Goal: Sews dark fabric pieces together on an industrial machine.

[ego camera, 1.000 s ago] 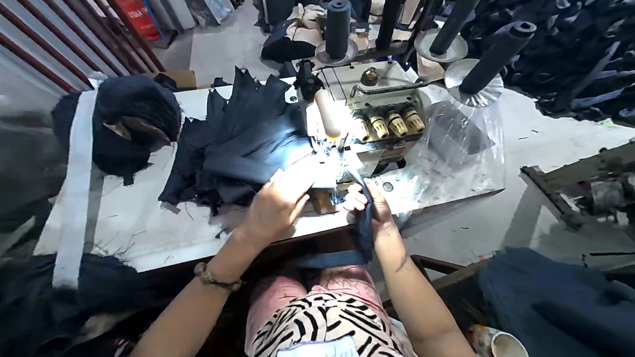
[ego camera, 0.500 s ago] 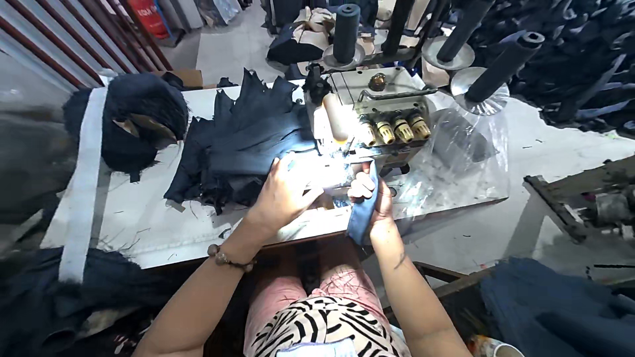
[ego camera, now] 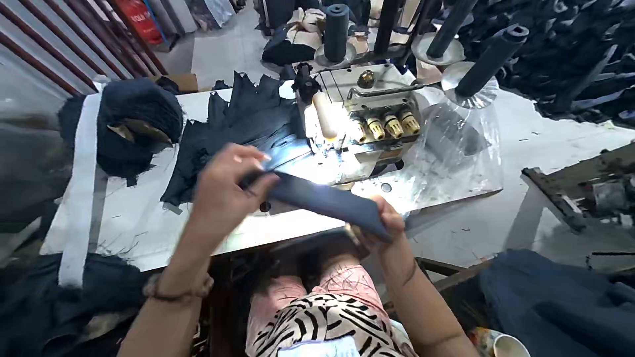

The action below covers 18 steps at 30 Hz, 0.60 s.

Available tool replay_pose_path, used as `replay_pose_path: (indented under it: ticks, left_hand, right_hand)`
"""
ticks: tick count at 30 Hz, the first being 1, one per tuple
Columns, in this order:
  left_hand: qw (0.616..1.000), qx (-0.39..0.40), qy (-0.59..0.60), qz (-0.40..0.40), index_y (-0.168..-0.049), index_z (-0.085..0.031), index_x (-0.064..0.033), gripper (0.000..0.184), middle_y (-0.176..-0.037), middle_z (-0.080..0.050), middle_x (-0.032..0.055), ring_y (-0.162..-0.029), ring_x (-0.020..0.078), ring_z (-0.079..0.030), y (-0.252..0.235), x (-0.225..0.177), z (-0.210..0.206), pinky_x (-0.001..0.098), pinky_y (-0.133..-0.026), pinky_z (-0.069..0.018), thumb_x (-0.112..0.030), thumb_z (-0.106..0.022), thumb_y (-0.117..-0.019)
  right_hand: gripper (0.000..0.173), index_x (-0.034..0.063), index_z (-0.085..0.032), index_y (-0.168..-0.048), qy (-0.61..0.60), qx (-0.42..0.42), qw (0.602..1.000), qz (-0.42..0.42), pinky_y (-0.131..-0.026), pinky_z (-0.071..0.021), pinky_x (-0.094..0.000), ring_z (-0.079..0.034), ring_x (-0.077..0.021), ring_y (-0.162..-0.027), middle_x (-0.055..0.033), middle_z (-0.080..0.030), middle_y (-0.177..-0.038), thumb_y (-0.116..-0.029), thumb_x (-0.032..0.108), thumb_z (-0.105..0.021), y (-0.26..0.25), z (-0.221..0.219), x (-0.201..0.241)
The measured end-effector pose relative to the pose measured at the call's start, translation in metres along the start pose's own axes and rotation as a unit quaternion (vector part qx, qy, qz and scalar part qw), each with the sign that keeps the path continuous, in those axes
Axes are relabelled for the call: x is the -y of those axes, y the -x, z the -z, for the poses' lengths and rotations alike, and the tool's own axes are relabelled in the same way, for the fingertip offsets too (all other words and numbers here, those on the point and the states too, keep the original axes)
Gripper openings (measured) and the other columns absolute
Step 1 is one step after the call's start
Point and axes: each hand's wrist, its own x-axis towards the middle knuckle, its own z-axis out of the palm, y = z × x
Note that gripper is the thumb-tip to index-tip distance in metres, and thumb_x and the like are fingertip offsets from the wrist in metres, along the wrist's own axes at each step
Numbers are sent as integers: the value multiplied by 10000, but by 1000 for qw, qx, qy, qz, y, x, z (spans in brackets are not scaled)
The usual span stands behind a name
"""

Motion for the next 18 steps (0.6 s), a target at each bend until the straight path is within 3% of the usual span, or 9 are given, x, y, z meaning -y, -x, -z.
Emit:
replay_pose_path:
  ticks: [3, 5, 6, 8, 11, 13, 18]
  left_hand:
    - [983, -29, -172, 65, -1107, -685, 13, 218, -1309, -588, 273, -1217, 517, -546, -4, 44, -1, 733, -1023, -371, -169, -658, -992]
    - [986, -18, -167, 24, -1220, -679, 11, 267, -1395, -581, 253, -1315, 481, -521, -5, 43, -25, 712, -1097, -336, -91, -611, -983]
    - [990, -10, -140, -30, -1234, -685, 16, 285, -1366, -618, 239, -1297, 440, -562, -3, 36, -42, 648, -1093, -388, -59, -590, -976]
    - [989, 32, -78, -118, -1251, -700, -18, 326, -1282, -681, 181, -1223, 359, -635, 6, 22, -76, 526, -1050, -494, -56, -557, -961]
    - [986, 57, -68, -144, -1358, -652, -51, 410, -1379, -646, 138, -1301, 316, -597, 13, 16, -100, 496, -1121, -445, -177, -530, -987]
    - [985, 61, -83, -139, -1361, -641, -43, 418, -1398, -631, 140, -1319, 322, -581, 11, 16, -102, 516, -1143, -413, -230, -532, -1003]
    - [988, 79, -96, -97, -1334, -658, -61, 411, -1341, -658, 131, -1282, 310, -596, 0, 9, -102, 483, -1130, -429, -287, -591, -997]
  right_hand:
    - [252, 209, -768, -876, -73, -173, 982, 12, -644, -559, -214, -647, -12, -609, 111, -671, -654, -931, 441, -688, 12, 21, -12]
    - [222, 154, -732, -815, -118, -324, 939, -11, -610, -573, -242, -621, -55, -539, 60, -626, -587, -917, 349, -712, 11, 27, -21]
    - [216, 147, -725, -819, -122, -351, 928, -20, -602, -574, -244, -619, -60, -525, 53, -615, -574, -929, 331, -699, 11, 30, -25]
    - [212, 154, -716, -847, -135, -355, 925, -24, -593, -558, -230, -616, -56, -528, 57, -607, -575, -966, 321, -658, 16, 34, -30]
    - [214, 161, -722, -895, -177, -312, 933, 5, -567, -531, -198, -601, -42, -542, 73, -601, -611, -983, 332, -629, 19, 47, -25]
    - [205, 148, -698, -972, -217, -288, 932, 31, -553, -511, -190, -586, -48, -548, 59, -591, -641, -1008, 319, -592, 18, 52, -18]
    - [243, 148, -608, -1114, -248, -298, 918, 79, -538, -478, -173, -528, -33, -531, 57, -521, -658, -1075, 308, -430, 7, 54, -21]
